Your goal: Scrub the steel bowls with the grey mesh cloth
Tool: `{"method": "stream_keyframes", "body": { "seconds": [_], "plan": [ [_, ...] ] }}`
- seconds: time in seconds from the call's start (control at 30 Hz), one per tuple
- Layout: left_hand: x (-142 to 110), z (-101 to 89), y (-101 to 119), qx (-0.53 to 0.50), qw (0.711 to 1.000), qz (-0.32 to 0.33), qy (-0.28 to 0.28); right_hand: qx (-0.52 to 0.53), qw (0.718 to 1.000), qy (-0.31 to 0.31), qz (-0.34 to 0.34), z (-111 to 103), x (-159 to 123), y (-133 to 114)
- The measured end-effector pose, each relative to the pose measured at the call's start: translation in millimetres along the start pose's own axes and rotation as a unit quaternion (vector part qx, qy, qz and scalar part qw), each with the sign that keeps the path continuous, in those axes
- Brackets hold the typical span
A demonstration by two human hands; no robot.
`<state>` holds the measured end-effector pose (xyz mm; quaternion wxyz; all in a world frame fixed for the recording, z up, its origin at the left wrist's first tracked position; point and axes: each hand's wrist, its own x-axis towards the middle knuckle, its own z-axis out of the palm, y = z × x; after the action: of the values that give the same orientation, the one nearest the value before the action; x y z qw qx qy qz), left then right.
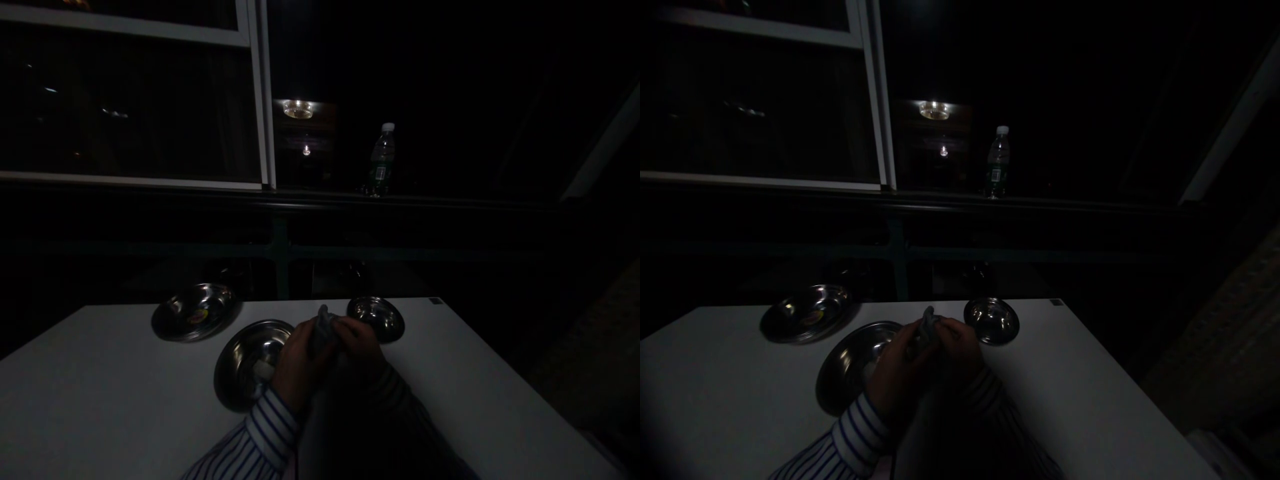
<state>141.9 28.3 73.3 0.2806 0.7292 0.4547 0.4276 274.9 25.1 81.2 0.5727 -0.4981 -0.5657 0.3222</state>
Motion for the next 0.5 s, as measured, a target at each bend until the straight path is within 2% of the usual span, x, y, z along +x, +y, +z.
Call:
{"method": "stream_keyframes", "body": {
  "seconds": [0.1, 0.17, 0.27, 0.33, 0.4, 0.5],
  "plan": [
    [7.2, -1.2, -4.4, -0.098, 0.994, -0.052, 0.002, -0.006, 1.0, -0.001, 0.017, -11.0, 4.6, -1.9],
    [10.6, -4.4, -6.7, -0.178, 0.98, -0.091, 0.015, -0.014, 0.999, 0.008, 0.027, -19.2, 7.9, -1.3],
    [14.2, -10.0, -5.6, -0.318, 0.934, -0.163, 0.021, -0.028, 0.999, 0.025, 0.035, -28.4, 11.2, 0.9],
    [15.4, -14.1, -1.9, -0.391, 0.896, -0.211, -0.003, -0.036, 0.998, 0.032, 0.038, -30.4, 11.9, 2.8],
    [15.7, -18.4, 2.7, -0.423, 0.874, -0.237, -0.004, -0.045, 0.998, 0.034, 0.037, -29.5, 11.8, 5.0],
    [15.5, -24.4, 8.7, -0.431, 0.865, -0.256, 0.011, -0.06, 0.997, 0.037, 0.034, -26.8, 11.1, 7.1]
  ]
}}
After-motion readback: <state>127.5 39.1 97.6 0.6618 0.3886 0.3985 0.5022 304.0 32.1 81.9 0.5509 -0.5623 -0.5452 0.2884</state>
